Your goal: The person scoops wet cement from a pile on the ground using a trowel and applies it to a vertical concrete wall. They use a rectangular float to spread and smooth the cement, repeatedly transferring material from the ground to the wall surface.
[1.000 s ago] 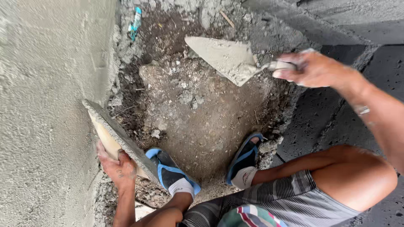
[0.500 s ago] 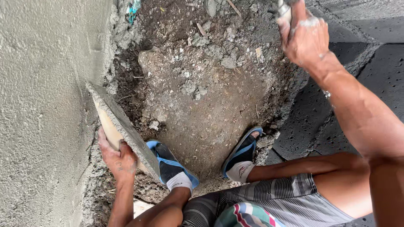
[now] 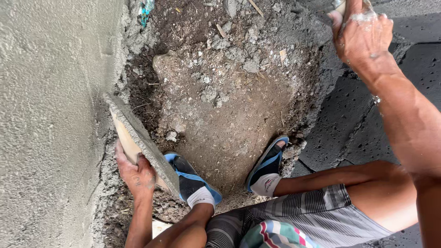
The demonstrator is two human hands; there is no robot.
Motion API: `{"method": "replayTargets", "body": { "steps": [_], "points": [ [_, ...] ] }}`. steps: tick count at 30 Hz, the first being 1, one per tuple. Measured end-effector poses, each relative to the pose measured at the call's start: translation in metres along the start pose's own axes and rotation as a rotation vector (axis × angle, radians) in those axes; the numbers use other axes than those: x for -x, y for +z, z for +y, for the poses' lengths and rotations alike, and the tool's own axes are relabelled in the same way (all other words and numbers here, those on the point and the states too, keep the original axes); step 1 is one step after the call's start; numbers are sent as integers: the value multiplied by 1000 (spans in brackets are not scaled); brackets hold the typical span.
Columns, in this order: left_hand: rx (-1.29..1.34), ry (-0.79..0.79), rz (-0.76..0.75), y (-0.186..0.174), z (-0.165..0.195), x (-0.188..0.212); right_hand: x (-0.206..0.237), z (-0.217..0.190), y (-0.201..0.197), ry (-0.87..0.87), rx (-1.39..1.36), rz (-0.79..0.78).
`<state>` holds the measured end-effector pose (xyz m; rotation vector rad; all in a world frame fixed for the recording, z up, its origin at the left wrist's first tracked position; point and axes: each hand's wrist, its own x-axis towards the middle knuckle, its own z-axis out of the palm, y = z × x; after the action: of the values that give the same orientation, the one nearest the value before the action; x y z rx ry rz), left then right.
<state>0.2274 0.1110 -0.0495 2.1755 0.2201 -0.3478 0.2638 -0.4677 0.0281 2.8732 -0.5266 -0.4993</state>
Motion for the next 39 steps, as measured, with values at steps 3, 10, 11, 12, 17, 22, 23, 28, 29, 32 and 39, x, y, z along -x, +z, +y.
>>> {"method": "replayTargets", "body": {
  "steps": [3,10,11,12,17,22,23,28,29,32,39],
  "points": [
    [120,-14,-85,2,-10,-9,8,6,7,-36,-5,106],
    [639,-411,-256,11,-28,-29,30,28,24,-95,-37,248],
    [631,-484,-244,12,-28,-31,33,30,28,-92,-89,228],
    [735,-542,-277,15,-26,-34,36,31,31,-92,-140,205],
    [1174,-286,-493,44,-8,-60,28,23,45,-111,-196,166],
    [810,-376,-393,44,16,-53,-10,-1,52,-117,-279,124],
    [696,-363,-392,43,21,-50,-17,-5,53,-75,-290,56],
    [625,-342,-384,39,30,-40,-32,-3,51,-110,-111,64],
    [687,-373,-375,39,28,-39,-32,-2,50,-108,-90,45],
    [539,-298,-387,40,18,-38,-28,4,51,-78,-53,32],
    [644,-348,-358,36,-2,-37,-10,19,71,35,-81,41]
  ]
}}
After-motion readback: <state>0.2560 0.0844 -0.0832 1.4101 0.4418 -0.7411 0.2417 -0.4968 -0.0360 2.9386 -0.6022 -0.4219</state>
